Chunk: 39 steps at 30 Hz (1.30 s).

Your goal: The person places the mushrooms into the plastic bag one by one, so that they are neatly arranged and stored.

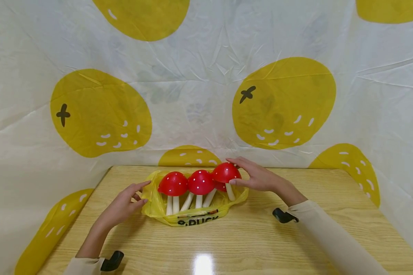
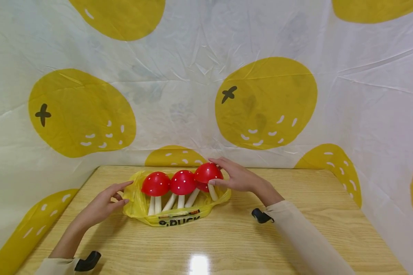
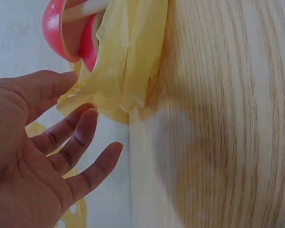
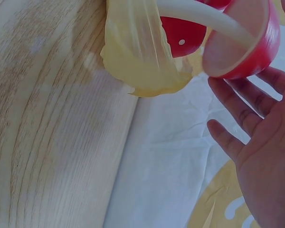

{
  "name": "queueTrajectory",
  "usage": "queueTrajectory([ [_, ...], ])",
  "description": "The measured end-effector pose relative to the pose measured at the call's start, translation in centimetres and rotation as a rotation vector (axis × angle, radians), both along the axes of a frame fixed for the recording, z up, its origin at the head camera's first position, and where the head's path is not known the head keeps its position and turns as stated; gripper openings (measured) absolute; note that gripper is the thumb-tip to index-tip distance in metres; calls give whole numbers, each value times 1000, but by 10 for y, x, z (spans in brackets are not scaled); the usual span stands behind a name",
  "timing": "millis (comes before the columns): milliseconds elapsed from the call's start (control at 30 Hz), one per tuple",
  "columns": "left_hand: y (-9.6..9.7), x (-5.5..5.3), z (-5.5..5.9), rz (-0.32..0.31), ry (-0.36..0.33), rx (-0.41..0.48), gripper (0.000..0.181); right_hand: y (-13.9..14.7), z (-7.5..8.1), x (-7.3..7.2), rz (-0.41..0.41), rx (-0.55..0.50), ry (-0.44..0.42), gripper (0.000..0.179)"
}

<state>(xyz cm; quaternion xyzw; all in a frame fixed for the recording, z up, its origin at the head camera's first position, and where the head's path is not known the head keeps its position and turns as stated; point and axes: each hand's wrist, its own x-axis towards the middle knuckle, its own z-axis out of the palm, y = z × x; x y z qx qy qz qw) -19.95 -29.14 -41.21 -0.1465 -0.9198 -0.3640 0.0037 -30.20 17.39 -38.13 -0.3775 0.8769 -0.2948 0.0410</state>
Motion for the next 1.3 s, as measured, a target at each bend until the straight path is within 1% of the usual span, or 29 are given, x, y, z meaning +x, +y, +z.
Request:
queueTrajectory([
  [100, 0, 0, 0, -1, -1, -2, 60, 0, 1, -2, -12, -3, 8, 76],
  [300, -2, 0, -1, -7, 6, -15, 61, -1, 3, -1, -34, -20, -11, 74],
  [500, -3, 0, -4, -19, 15, -7, 60, -3, 3, 0, -11, -63, 21, 67],
  [700, -3, -1, -6, -14, 4, 8, 59, -5, 5, 0, 18, -72, 53, 70],
  [833, -3, -1, -6, -13, 6, 7, 59, -5, 6, 0, 12, -80, 59, 70],
  [1067, -4, -1, -6, -12, 18, 1, 59, -5, 7, -1, 9, -91, 83, 59],
  [1300, -5, 0, -6, -11, 15, -1, 58, -5, 4, -3, -4, -80, 90, 61],
])
